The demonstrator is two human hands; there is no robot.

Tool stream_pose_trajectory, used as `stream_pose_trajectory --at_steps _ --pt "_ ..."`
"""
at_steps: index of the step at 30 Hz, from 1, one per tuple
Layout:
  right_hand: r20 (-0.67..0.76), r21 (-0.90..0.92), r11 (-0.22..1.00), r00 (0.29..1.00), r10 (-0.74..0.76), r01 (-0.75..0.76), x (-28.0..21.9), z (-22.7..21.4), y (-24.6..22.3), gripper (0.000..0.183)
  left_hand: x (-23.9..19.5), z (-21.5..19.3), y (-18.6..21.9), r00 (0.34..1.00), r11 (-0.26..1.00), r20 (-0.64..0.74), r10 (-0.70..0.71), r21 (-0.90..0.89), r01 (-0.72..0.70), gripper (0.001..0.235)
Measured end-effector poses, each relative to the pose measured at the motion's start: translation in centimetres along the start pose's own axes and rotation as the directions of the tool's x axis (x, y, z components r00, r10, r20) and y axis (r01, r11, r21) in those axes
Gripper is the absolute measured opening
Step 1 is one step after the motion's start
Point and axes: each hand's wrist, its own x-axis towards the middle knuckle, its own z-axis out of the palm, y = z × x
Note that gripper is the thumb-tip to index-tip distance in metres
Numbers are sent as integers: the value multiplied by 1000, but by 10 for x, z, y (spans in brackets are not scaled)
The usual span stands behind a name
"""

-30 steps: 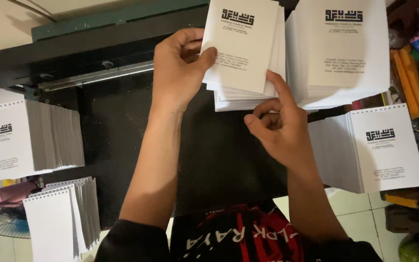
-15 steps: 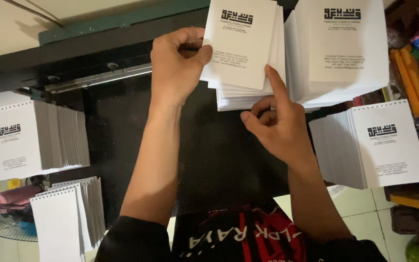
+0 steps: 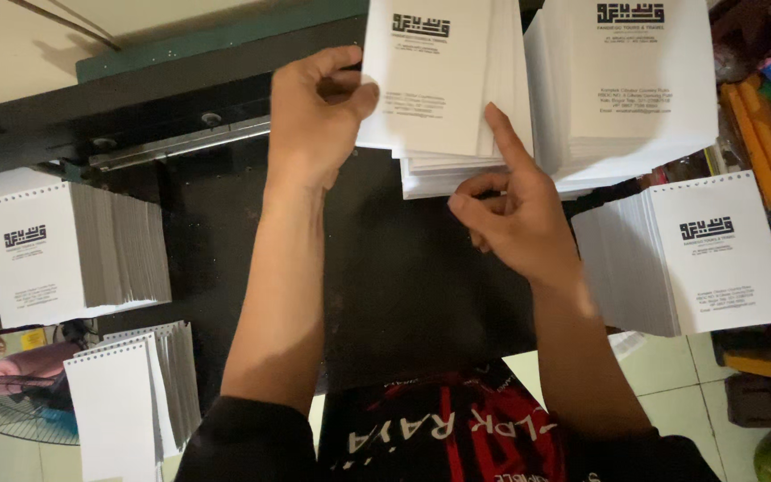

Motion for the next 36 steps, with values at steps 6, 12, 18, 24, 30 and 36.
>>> stream_pose_trajectory --at_steps 6,12,18,24,30,36 --pt "-78 -179 978 989 -123 107 -4 2 5 84 -11 -43 -9 971 960 -33 237 -144 -239 41" --pt "31 -27 759 759 -650 651 -22 36 58 43 -81 -107 -63 925 902 -270 266 -269 -338 39" --pt "169 124 879 863 -475 460 -20 131 124 92 -175 -113 -194 971 987 -213 110 -91 -132 20" --pt "211 -136 876 877 -432 464 6 153 212 18 -198 -75 -241 997 996 -75 -29 -85 23 26" --pt "229 -176 851 861 -454 495 -8 167 184 14 -203 -64 -218 991 997 -112 74 13 -73 24" --pt "202 -277 835 878 -433 476 -6 161 203 25 -202 -78 -228 996 1000 -89 -8 27 11 23"
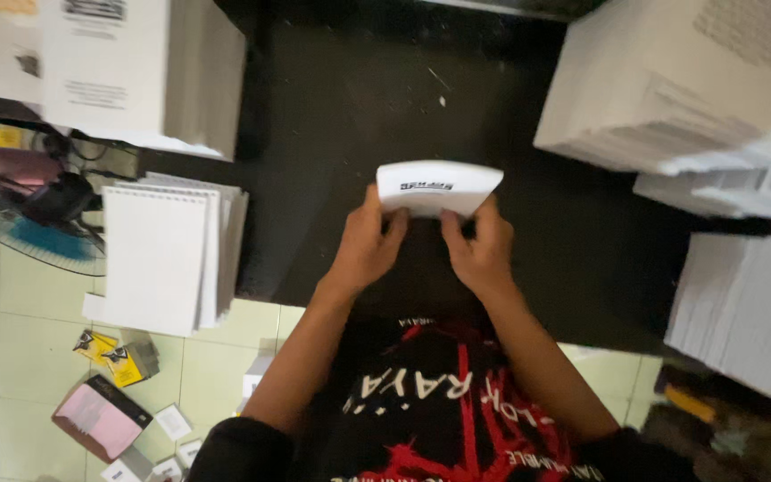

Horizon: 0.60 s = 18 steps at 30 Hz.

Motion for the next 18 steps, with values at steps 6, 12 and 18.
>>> stream_pose_trajectory --at_steps 6,12,18 --pt "124 260 960 989 78 -108 13 14 -40 64 7 -36 -11 997 953 -29 -71 -296 59 28" --pt "199 485 795 931 305 -364 55 70 -38 66 4 -59 -37 945 917 -215 -245 -369 154 38" --pt "67 646 675 907 416 -357 129 156 -15 69 -42 -82 -31 930 984 -321 -178 -58 169 51"
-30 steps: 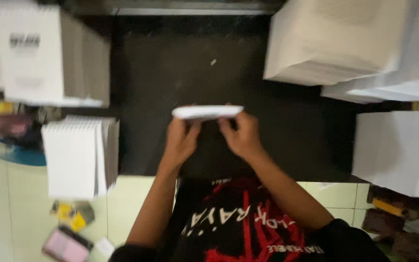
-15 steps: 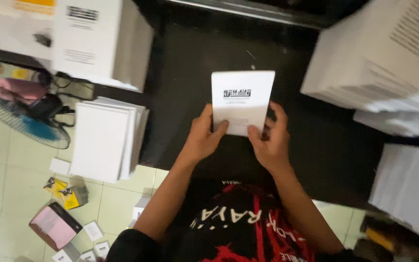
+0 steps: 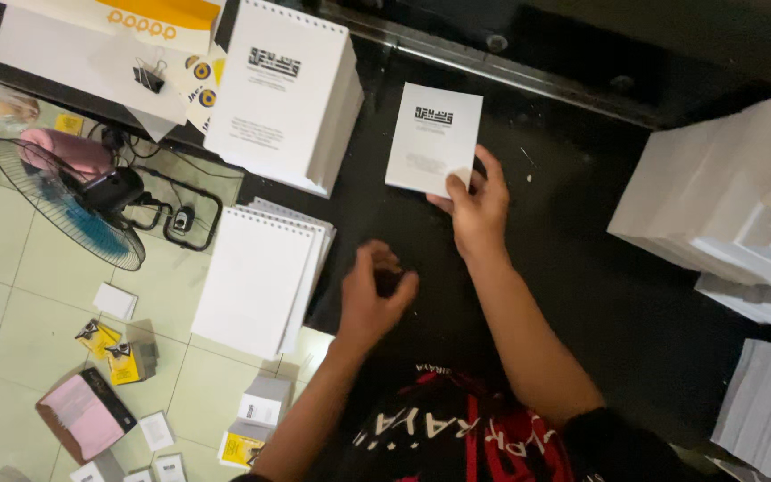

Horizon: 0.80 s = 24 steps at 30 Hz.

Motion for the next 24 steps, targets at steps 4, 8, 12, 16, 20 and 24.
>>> stream_pose_trajectory --at_steps 4,8,12,16,20,24 --pt "-17 -5 1000 1000 14 -14 29 36 14 69 9 -9 14 978 992 177 -110 83 97 63" --pt "-73 -18 1000 997 15 -16 50 52 15 69 20 -20 23 943 984 307 -125 163 77 67" --pt "-106 -92 996 994 1 -11 80 50 12 68 16 -8 -11 961 965 204 186 148 -218 67" --pt "-132 -179 983 991 11 -35 71 63 -4 66 20 -13 -7 956 973 225 187 89 -211 62" --pt "-165 -173 984 986 19 -48 71 68 -8 68 23 -15 -8 941 967 265 209 90 -240 62" --pt "-156 -213 976 988 10 -43 71 66 -9 67 22 -11 -10 941 965 252 227 76 -253 61"
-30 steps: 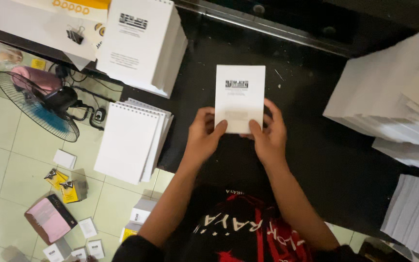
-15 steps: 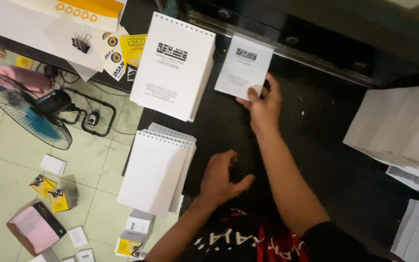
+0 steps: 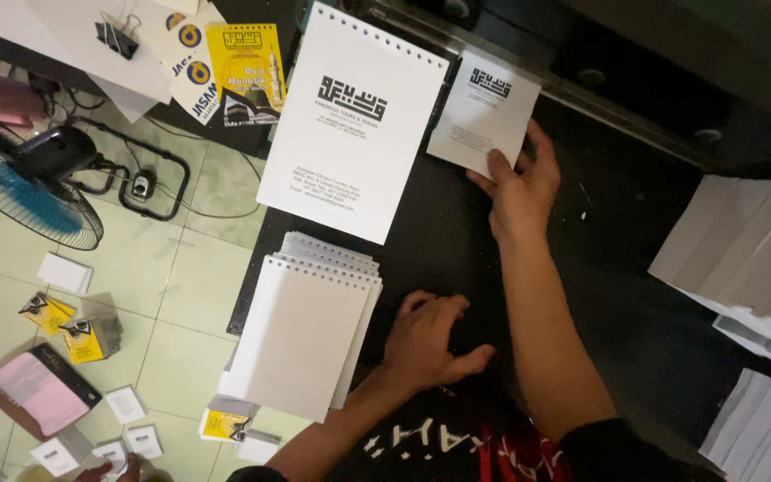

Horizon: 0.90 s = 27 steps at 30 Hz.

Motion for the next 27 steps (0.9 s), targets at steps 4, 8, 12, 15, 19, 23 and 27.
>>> stream_pose_trajectory --at_steps 4,8,12,15,19,23,27 --pt "0 22 1000 1000 -1 1 1 0 5 67 1 -1 2 1000 999 14 14 40 -15 61" --pt "6 36 999 1000 -4 4 6 -3 9 67 2 -1 3 1000 998 10 3 56 -3 60" --pt "-5 66 998 1000 -16 16 6 -1 12 65 3 5 0 1000 995 14 5 104 -7 62" --pt "13 50 998 999 -38 37 9 -7 19 64 -1 7 1 1000 998 -3 -23 60 23 58" --pt "-3 87 996 1000 7 -6 9 -3 9 64 2 5 8 999 972 41 -31 233 20 52" --pt "-27 101 991 995 94 -91 0 -6 13 70 -10 8 9 998 970 11 -59 238 55 59" --pt "37 264 965 999 1 -11 -11 -22 30 79 -11 12 0 996 994 -5 -85 61 86 63"
